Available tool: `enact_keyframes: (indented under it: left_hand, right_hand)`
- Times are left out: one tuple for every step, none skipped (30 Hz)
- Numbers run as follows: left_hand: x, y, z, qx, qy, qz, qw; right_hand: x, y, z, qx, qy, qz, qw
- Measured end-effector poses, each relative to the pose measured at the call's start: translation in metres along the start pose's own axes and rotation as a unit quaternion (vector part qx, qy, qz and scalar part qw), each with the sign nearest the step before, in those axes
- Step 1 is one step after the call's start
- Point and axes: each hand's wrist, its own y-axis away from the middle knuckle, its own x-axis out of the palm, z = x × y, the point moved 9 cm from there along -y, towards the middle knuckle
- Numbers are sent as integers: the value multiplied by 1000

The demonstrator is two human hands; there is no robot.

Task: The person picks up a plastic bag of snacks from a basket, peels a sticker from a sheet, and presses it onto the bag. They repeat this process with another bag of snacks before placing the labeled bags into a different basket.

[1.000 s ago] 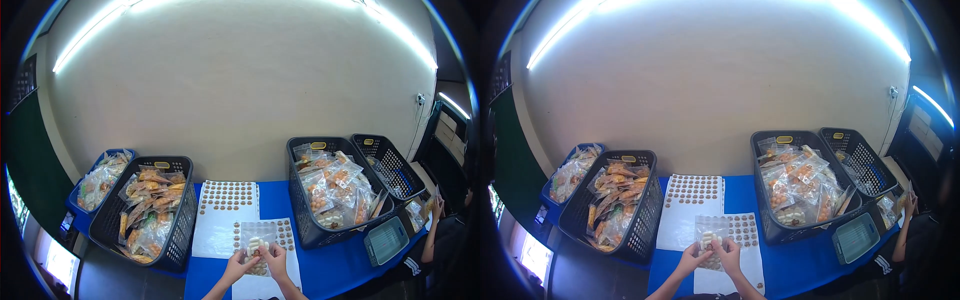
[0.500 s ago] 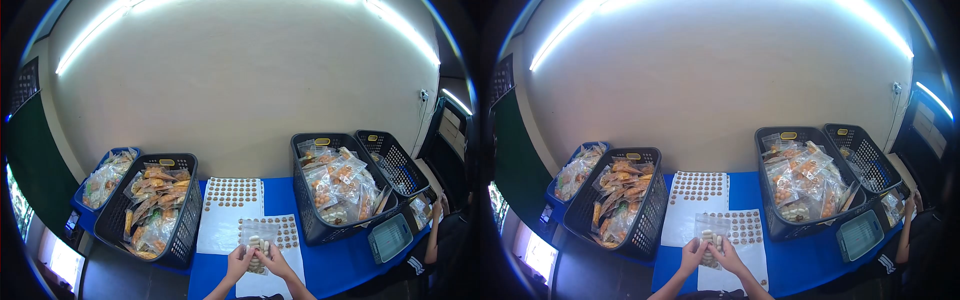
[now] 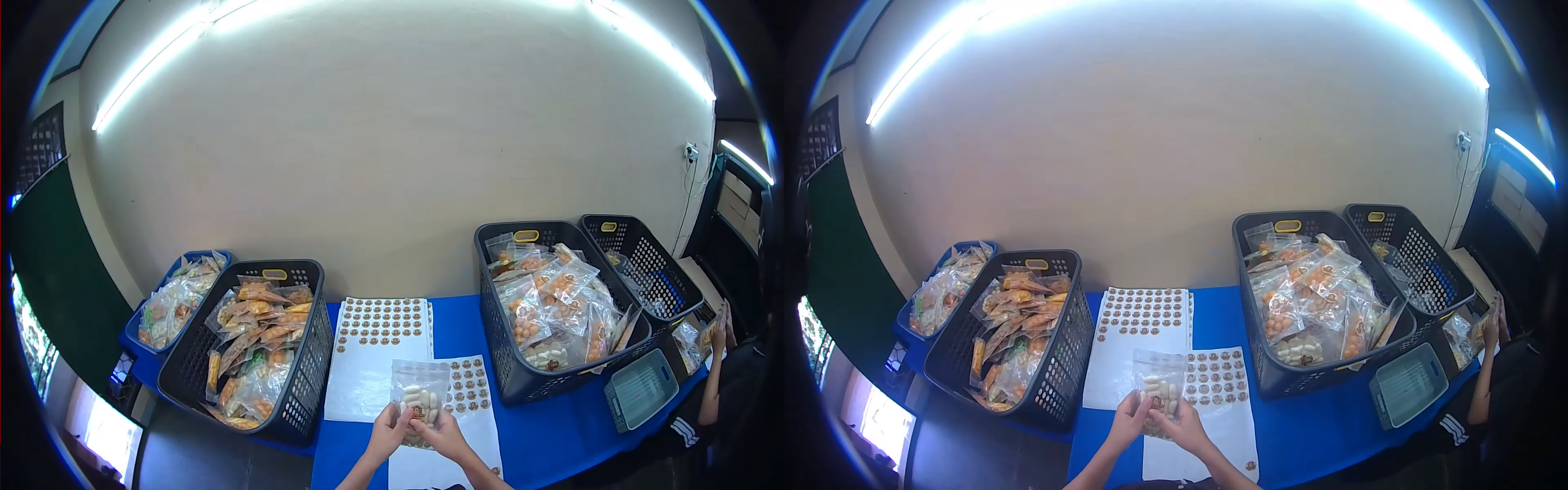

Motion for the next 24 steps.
enact_keyframes:
  left_hand:
    - [-1,1,4,-1,2,8,1000]
    - [-2,1,6,-1,4,16,1000]
    - [-1,1,4,-1,6,23,1000]
    - [-1,1,0,0,-3,17,1000]
    - [-1,3,-5,2,-11,12,1000]
    - [-1,4,-10,3,-19,7,1000]
    - [-2,4,-6,-4,-40,9,999]
    - [-4,4,-1,-12,-61,10,998]
    - [-4,4,-2,-19,-81,11,996]
    - [-2,5,-2,-30,-55,18,998]
    - [0,5,-5,-41,-29,25,998]
    - [2,5,-7,-51,-4,32,998]
    - [2,5,-5,-54,1,34,998]
    - [3,5,-2,-58,5,36,998]
    - [3,5,2,-62,10,39,997]
    - [3,5,7,-78,25,47,996]
    - [3,6,11,-93,41,56,993]
    - [2,6,16,-109,56,64,990]
    - [2,6,17,-96,39,66,992]
    - [2,7,18,-83,22,67,994]
    - [3,7,17,-70,6,69,995]
    - [5,9,16,-59,-14,79,995]
    - [7,12,12,-49,-35,89,994]
    - [8,13,10,-38,-56,98,993]
  right_hand:
    - [0,0,-4,13,-2,-6,1000]
    - [0,0,-4,11,-9,-12,1000]
    - [-1,0,-4,10,-16,-18,1000]
    - [-1,0,-3,8,-23,-24,999]
    - [0,-1,-3,8,-29,-18,999]
    - [1,-1,-2,8,-36,-12,999]
    - [2,-1,-2,8,-43,-7,999]
    - [2,0,-5,18,-51,0,999]
    - [1,-1,-11,28,-59,6,998]
    - [1,0,-15,37,-67,13,997]
    - [0,0,-15,34,-69,14,997]
    - [-1,0,-15,30,-70,14,997]
    - [-2,1,-15,25,-72,15,997]
    - [-3,1,-19,32,-82,14,996]
    - [-4,1,-23,40,-92,12,995]
    - [-4,1,-24,47,-103,11,994]
    - [-5,2,-22,46,-96,1,994]
    - [-5,4,-13,44,-89,-9,995]
    - [-4,4,-5,43,-82,-19,995]
    - [-5,3,2,35,-84,-34,995]
    - [-6,2,9,27,-85,-50,995]
    - [-8,2,12,18,-86,-66,994]
    - [-14,1,12,-6,-53,-90,995]
    - [-20,-3,10,-31,-20,-113,993]
